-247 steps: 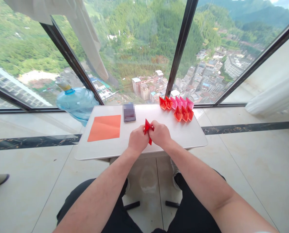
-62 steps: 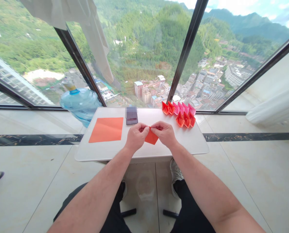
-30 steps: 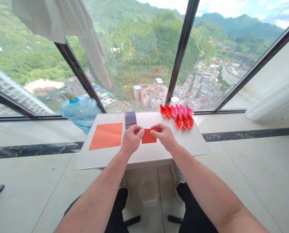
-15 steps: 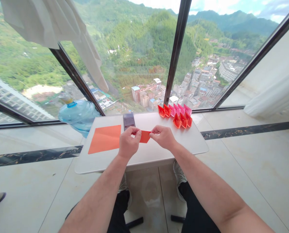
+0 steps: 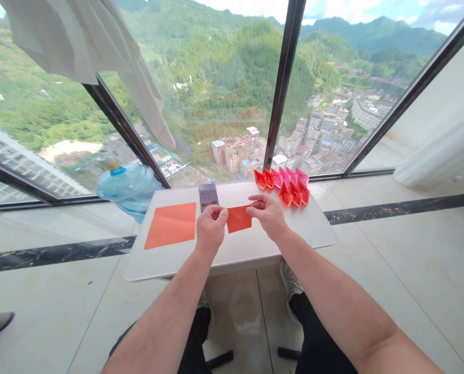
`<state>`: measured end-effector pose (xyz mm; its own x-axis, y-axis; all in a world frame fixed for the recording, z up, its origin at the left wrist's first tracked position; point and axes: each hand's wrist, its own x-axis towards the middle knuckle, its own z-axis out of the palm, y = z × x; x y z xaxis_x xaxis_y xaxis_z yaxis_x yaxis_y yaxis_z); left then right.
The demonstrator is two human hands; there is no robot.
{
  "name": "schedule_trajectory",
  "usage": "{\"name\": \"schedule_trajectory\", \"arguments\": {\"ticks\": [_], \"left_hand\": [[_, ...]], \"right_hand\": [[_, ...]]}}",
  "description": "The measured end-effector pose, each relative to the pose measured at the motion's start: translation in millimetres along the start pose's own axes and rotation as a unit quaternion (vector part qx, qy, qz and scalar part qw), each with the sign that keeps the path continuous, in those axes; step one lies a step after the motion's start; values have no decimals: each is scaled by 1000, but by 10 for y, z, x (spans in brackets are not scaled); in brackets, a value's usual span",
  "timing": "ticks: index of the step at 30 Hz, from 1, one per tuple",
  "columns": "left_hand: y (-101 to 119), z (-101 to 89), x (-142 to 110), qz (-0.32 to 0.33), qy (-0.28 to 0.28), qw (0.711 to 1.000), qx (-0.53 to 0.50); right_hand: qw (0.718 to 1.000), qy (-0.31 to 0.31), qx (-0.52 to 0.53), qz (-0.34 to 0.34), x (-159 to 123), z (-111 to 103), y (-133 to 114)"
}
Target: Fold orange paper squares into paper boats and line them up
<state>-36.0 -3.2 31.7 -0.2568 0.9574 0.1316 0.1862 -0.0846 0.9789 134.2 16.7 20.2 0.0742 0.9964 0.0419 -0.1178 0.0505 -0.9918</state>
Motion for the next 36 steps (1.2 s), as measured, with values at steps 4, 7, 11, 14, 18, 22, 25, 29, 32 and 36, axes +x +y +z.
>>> {"name": "schedule_trajectory", "arguments": {"ticks": [4, 7, 11, 14, 18, 22, 25, 29, 32, 36], "left_hand": [[-16, 3, -4, 7, 0, 1000, 8], [-30, 14, -16, -6, -6, 1000, 2], [-50, 40, -29, -47, -6, 998, -28], [-60, 41, -26, -61, 1, 997, -47], [-46, 25, -20, -60, 12, 997, -42], [-46, 25, -6, -64, 24, 997, -40], [-72, 26, 12, -68, 37, 996, -54], [-113, 34, 34, -89, 28, 992, -79], [-146, 45, 56, -122, 53, 984, -115], [-177, 69, 69, -222, 119, 941, -224]], "right_hand": [[999, -10, 38, 22, -10, 20, 19], [999, 1, 48, 0, -9, 36, 31], [999, 14, 41, -27, -11, 36, 35], [999, -17, 38, 33, -9, 10, 42], [997, -32, -18, 61, 14, -25, 55], [998, -19, -27, 53, 14, -17, 55], [992, -69, -56, 85, -8, -18, 58], [991, -59, -95, 73, -8, -43, 58], [992, -71, -38, 98, -10, -27, 43], [989, -96, -13, 114, -100, 90, 61]]}}
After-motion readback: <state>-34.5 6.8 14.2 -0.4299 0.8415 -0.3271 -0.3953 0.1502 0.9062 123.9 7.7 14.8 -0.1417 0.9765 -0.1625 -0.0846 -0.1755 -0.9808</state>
